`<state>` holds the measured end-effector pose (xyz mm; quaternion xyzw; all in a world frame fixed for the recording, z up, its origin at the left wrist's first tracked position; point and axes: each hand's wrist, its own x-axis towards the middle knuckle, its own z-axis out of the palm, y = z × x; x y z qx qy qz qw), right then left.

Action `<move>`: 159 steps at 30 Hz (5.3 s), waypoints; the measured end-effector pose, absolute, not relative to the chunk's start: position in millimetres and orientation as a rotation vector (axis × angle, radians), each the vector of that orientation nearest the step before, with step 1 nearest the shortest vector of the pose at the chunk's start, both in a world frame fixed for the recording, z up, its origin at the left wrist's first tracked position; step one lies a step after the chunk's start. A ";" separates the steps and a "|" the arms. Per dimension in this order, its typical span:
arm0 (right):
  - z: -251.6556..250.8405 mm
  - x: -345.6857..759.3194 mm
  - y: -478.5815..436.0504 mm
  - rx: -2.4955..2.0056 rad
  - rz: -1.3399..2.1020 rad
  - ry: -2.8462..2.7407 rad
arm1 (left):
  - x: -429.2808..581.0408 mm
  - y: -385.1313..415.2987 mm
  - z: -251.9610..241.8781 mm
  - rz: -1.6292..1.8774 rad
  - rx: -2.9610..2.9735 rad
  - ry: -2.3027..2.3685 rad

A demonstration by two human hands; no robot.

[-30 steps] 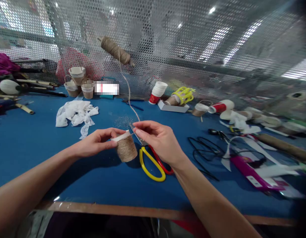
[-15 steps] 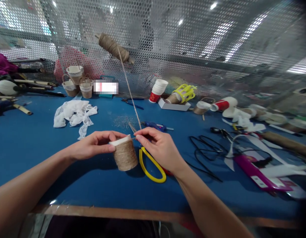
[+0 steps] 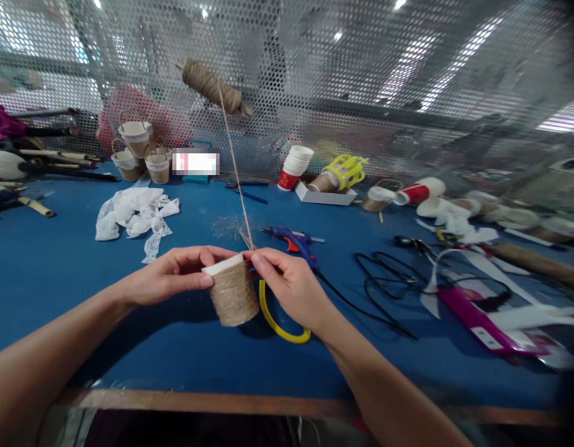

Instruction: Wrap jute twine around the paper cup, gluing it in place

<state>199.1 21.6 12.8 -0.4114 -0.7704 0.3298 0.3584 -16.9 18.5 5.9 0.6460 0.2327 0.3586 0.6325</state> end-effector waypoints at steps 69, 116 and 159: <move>-5.4 186.4 7.7 -0.887 0.198 -2.394 | 10.2 2.3 -2.9 1.071 1.611 0.936; 48.5 171.0 70.7 -1.257 0.805 -2.419 | 4.1 -0.3 11.0 0.787 1.406 0.650; 14.5 259.1 95.6 -2.200 0.399 -1.873 | -2.9 17.3 -9.2 0.852 1.734 0.977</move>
